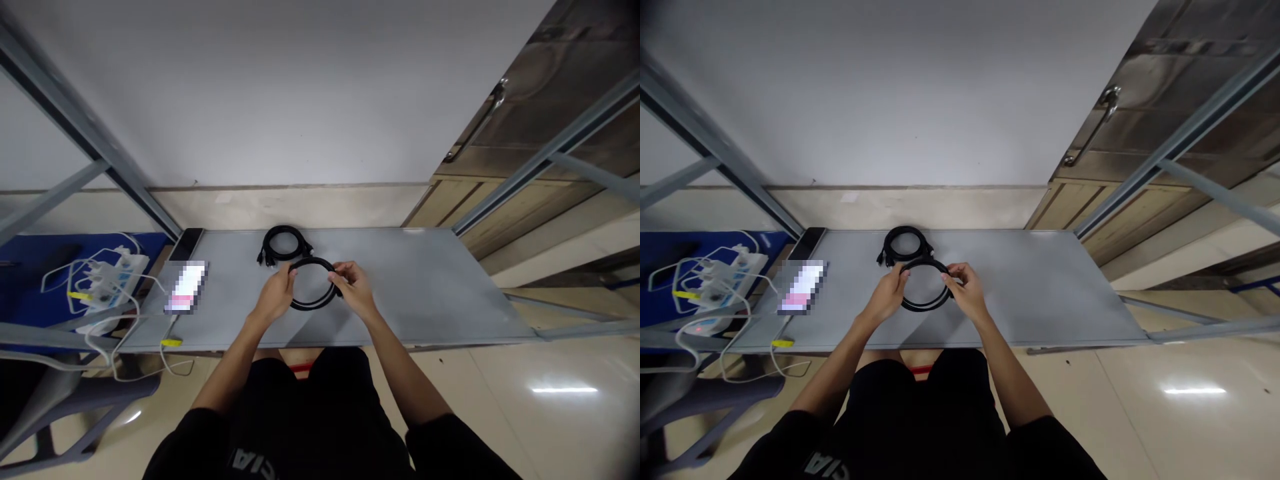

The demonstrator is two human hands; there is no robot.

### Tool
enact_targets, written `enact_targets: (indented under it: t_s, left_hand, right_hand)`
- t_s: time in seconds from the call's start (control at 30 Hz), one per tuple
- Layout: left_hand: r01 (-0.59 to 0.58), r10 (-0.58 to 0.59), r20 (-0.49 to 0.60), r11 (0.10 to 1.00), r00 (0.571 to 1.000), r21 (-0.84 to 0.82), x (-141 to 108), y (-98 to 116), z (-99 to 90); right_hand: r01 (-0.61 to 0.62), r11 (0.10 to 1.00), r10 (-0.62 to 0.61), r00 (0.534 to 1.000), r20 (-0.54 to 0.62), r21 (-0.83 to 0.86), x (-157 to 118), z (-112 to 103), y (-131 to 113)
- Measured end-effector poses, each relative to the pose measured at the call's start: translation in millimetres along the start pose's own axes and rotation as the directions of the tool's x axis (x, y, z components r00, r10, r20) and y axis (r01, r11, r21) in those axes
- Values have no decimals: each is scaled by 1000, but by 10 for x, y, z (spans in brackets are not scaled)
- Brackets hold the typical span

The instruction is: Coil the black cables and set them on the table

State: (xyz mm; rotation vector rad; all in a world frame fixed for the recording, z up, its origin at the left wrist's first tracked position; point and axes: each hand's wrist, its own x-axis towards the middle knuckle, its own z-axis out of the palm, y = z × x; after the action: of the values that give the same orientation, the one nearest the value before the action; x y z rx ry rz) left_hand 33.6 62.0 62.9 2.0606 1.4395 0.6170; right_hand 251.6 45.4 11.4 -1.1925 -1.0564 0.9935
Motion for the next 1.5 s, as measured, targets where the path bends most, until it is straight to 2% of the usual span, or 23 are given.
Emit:
enact_targets:
  t_s: [0.1, 0.17, 0.33, 0.47, 0.57, 0.77, 0.87, 1.0, 1.1, 1.2, 1.37, 1.5]
  left_hand:
    - [-33, 30, -27, 990, 999, -136, -2, -81, -14]
    - [-83, 77, -39, 979, 996, -186, -3, -93, -14]
    - [-214, 207, -55, 955, 977, -204, 54, -17, -27]
    - [-204, 202, -36, 954, 979, -221, 83, 40, -39]
    - [-179, 178, -21, 967, 984, -182, 66, 113, -54]
    - [-175, 174, 54, 985, 983, 15, 92, 396, -153]
    - [-182, 179, 103, 983, 978, 26, 146, 481, -196]
    - [-214, 230, 141, 970, 963, -119, 171, 401, -193]
    - [-180, 202, 132, 971, 970, -159, 121, 237, -154]
    - [-106, 112, 145, 993, 983, -48, 38, 104, -111]
    - [1, -58, 182, 954, 982, 299, -44, 113, -105]
    - [-8, -75, 212, 931, 975, 365, -43, 161, -148]
  right_hand:
    - [-17, 990, 25, 998, 58, -138, -17, -62, 58]
    - [-32, 987, 45, 995, 83, -157, -41, -71, 76]
    - [-147, 989, 148, 981, 127, -24, -57, -46, 69]
    - [-231, 970, 215, 959, 182, 72, -29, -75, 39]
    - [-182, 983, 175, 970, 170, 27, -15, -85, -3]
    - [13, 999, -5, 990, 143, -53, -9, 19, -127]
    - [56, 997, -50, 991, 126, -46, -29, 84, -140]
    - [28, 1000, -27, 988, 153, -6, -22, 108, -79]
    - [8, 998, -13, 995, 99, 55, 41, 66, -28]
    - [-10, 985, 0, 998, 60, 174, 91, 16, -7]
    - [-203, 944, 153, 967, 203, 258, 57, 26, 15]
    - [-292, 911, 251, 953, 168, 292, 55, 25, 20]
